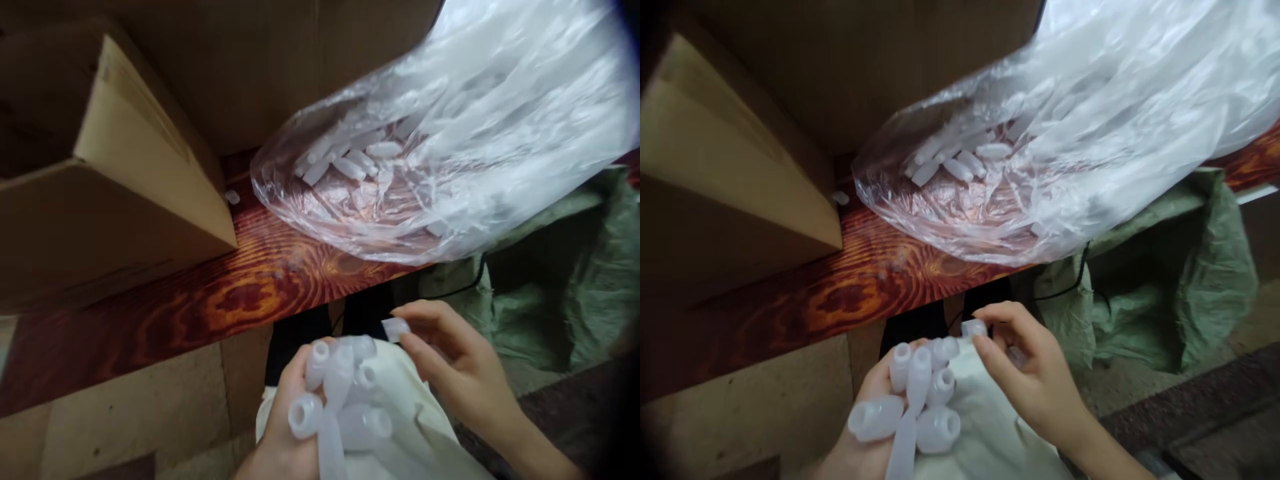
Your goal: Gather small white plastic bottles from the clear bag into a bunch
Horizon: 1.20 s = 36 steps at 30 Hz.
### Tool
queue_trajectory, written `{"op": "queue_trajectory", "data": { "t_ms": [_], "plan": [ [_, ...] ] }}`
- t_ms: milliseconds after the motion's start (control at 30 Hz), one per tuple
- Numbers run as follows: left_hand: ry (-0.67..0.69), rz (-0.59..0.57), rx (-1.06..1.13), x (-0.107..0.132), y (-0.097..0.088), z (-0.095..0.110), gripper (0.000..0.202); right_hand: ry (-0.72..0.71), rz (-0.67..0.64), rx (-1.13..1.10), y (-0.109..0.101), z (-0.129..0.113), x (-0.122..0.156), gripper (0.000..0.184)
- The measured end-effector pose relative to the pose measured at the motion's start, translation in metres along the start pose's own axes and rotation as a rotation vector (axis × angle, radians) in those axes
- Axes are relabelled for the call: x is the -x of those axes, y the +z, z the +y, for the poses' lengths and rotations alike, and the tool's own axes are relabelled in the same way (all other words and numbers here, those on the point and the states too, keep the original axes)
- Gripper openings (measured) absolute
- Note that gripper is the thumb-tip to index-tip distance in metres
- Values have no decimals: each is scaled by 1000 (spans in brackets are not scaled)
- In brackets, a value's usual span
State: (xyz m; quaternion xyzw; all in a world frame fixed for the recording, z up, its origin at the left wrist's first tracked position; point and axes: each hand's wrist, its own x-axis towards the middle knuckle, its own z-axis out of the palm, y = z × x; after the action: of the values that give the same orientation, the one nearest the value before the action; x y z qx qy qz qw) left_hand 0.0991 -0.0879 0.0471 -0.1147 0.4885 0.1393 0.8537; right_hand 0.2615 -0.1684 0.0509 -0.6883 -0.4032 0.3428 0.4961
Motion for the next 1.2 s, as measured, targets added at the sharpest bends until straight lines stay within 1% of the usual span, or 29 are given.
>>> {"op": "queue_trajectory", "data": {
  "t_ms": [33,100,167,233,367,467,533,600,667,733,800,867,967,1033,1100,1133,1200],
  "plan": [
    [-8,-5,-65,1,-12,-5,19,41,24,-34,0,6,10,13],
    [19,2,-242,6,-30,-11,19,91,19,-97,2,13,27,13],
    [68,20,-435,12,-41,-13,17,93,-26,-121,6,11,38,13],
    [91,25,-574,17,-45,-11,14,12,-53,-94,12,3,44,14],
    [109,9,-727,23,-44,-9,19,-294,-44,15,26,-14,52,23],
    [132,10,-781,26,-44,-11,20,-431,-29,220,33,-20,61,20],
    [138,16,-790,28,-44,-12,21,-485,-5,369,35,-20,67,13],
    [146,17,-781,28,-44,-14,22,-534,9,450,37,-18,68,7],
    [154,6,-751,28,-44,-16,21,-581,5,469,40,-16,65,3],
    [167,8,-717,27,-43,-18,20,-617,-3,412,44,-14,58,4],
    [173,15,-708,26,-41,-20,19,-624,5,331,48,-14,50,5],
    [165,2,-717,26,-39,-22,17,-615,-13,296,48,-14,47,5],
    [127,-33,-721,26,-37,-22,17,-542,-70,218,39,-12,52,11],
    [114,-15,-724,27,-38,-22,18,-444,-17,111,26,-7,61,18],
    [115,16,-720,28,-40,-21,18,-341,34,68,7,0,72,24],
    [116,29,-711,28,-41,-20,19,-321,15,79,-3,5,77,27],
    [116,47,-696,28,-43,-20,19,-325,-121,152,-20,11,86,30]
  ]
}}
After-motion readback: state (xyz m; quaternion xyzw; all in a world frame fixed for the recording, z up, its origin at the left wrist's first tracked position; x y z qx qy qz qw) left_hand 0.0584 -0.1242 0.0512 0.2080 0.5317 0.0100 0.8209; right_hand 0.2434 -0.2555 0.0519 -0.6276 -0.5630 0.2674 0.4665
